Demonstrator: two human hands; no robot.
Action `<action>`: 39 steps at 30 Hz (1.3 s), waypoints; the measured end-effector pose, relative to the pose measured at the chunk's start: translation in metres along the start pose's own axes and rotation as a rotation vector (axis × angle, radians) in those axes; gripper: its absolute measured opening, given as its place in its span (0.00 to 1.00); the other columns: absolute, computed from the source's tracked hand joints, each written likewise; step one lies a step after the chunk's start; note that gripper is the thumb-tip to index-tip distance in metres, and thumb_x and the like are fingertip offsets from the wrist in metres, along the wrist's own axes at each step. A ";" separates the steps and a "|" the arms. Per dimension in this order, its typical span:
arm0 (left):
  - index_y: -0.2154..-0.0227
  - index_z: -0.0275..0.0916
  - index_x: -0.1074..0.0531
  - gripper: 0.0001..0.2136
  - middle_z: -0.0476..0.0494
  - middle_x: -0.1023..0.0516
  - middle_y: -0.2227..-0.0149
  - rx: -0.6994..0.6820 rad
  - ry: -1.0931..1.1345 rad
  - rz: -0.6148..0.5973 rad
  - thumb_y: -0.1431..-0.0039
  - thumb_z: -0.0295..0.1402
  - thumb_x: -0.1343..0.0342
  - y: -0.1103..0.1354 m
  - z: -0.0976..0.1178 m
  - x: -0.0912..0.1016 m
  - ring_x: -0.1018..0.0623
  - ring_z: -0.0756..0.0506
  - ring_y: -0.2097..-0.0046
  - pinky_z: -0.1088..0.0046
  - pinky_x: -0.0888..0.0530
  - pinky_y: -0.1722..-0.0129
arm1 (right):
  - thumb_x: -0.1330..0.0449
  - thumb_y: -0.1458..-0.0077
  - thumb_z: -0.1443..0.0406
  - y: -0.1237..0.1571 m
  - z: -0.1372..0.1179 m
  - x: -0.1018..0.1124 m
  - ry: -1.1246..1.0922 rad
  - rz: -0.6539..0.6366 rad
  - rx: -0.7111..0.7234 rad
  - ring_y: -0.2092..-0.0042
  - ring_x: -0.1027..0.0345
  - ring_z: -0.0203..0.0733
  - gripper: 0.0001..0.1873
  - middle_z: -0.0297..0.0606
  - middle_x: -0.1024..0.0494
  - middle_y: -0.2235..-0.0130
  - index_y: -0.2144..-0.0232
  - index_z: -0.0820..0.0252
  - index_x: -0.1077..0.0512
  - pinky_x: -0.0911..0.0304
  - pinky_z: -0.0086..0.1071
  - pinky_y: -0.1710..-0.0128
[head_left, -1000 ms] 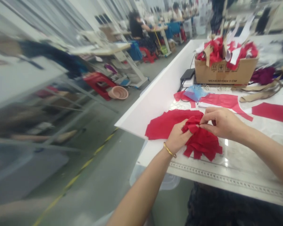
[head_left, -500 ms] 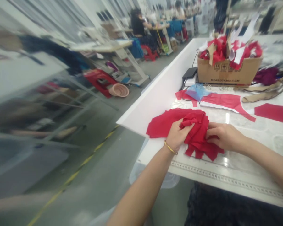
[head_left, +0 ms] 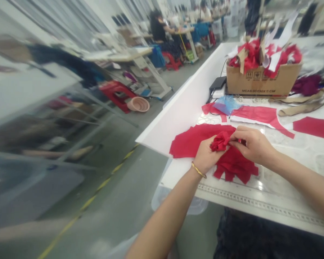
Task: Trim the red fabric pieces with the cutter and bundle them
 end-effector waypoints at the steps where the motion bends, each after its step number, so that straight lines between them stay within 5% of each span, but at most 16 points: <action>1: 0.73 0.35 0.24 0.16 0.46 0.23 0.72 0.010 0.026 0.019 0.63 0.41 0.30 0.000 -0.002 0.001 0.26 0.46 0.67 0.72 0.28 0.65 | 0.40 0.44 0.69 0.003 0.004 0.001 0.014 -0.025 -0.026 0.67 0.36 0.35 0.05 0.37 0.25 0.64 0.66 0.61 0.24 0.42 0.30 0.66; 7: 0.73 0.33 0.23 0.22 0.44 0.22 0.71 0.102 0.216 0.101 0.68 0.46 0.29 -0.001 -0.012 0.007 0.25 0.44 0.63 0.70 0.27 0.62 | 0.35 0.50 0.69 0.027 0.028 -0.012 0.231 -0.427 -0.201 0.66 0.35 0.37 0.04 0.34 0.24 0.63 0.69 0.58 0.23 0.45 0.31 0.68; 16: 0.71 0.33 0.22 0.24 0.43 0.21 0.68 0.152 0.220 0.123 0.64 0.50 0.31 0.000 -0.016 0.008 0.25 0.45 0.62 0.70 0.27 0.60 | 0.38 0.46 0.69 0.003 0.012 0.012 0.064 -0.096 -0.092 0.69 0.38 0.34 0.05 0.35 0.26 0.68 0.73 0.61 0.25 0.45 0.30 0.68; 22: 0.72 0.35 0.22 0.20 0.46 0.23 0.71 0.053 0.059 -0.018 0.68 0.42 0.28 -0.001 0.001 0.000 0.27 0.47 0.66 0.73 0.28 0.65 | 0.41 0.48 0.74 -0.011 -0.002 0.006 0.070 -0.011 -0.011 0.70 0.41 0.33 0.06 0.35 0.29 0.70 0.76 0.64 0.31 0.48 0.29 0.69; 27: 0.74 0.34 0.22 0.18 0.46 0.24 0.74 0.054 0.088 0.054 0.66 0.42 0.29 -0.001 -0.003 0.003 0.28 0.47 0.68 0.72 0.29 0.66 | 0.40 0.47 0.72 -0.010 -0.009 0.012 0.006 0.064 0.037 0.69 0.39 0.33 0.02 0.36 0.28 0.66 0.71 0.62 0.29 0.45 0.29 0.67; 31: 0.72 0.33 0.22 0.21 0.47 0.25 0.75 0.131 0.231 0.105 0.69 0.43 0.28 -0.003 -0.015 0.007 0.29 0.48 0.69 0.74 0.31 0.70 | 0.30 0.54 0.64 0.004 0.008 0.002 0.124 -0.194 -0.087 0.69 0.38 0.34 0.12 0.35 0.26 0.63 0.68 0.60 0.28 0.45 0.29 0.70; 34: 0.73 0.33 0.22 0.22 0.47 0.25 0.76 0.161 0.292 0.146 0.70 0.44 0.28 -0.003 -0.018 0.009 0.28 0.48 0.69 0.74 0.31 0.68 | 0.32 0.54 0.67 0.017 0.024 -0.008 0.250 -0.401 -0.188 0.66 0.35 0.37 0.08 0.35 0.24 0.62 0.70 0.59 0.26 0.48 0.30 0.71; 36: 0.73 0.33 0.22 0.23 0.47 0.24 0.76 0.191 0.336 0.161 0.71 0.45 0.28 -0.003 -0.019 0.009 0.26 0.47 0.69 0.73 0.29 0.66 | 0.37 0.48 0.69 0.018 0.029 -0.006 0.193 -0.372 -0.228 0.65 0.34 0.37 0.01 0.35 0.23 0.64 0.71 0.60 0.26 0.46 0.30 0.68; 39: 0.73 0.32 0.23 0.24 0.45 0.24 0.75 0.228 0.386 0.158 0.72 0.46 0.27 -0.003 -0.020 0.008 0.24 0.45 0.67 0.69 0.28 0.64 | 0.41 0.43 0.66 0.013 0.031 0.003 0.006 -0.257 -0.291 0.69 0.35 0.36 0.07 0.35 0.24 0.70 0.73 0.61 0.28 0.43 0.31 0.67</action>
Point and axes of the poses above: each hand's wrist, its own y-axis away from the middle knuckle, its own x-axis out of the back of the hand, z = x × y, the point moved 7 cm from there along -y, towards the middle knuckle
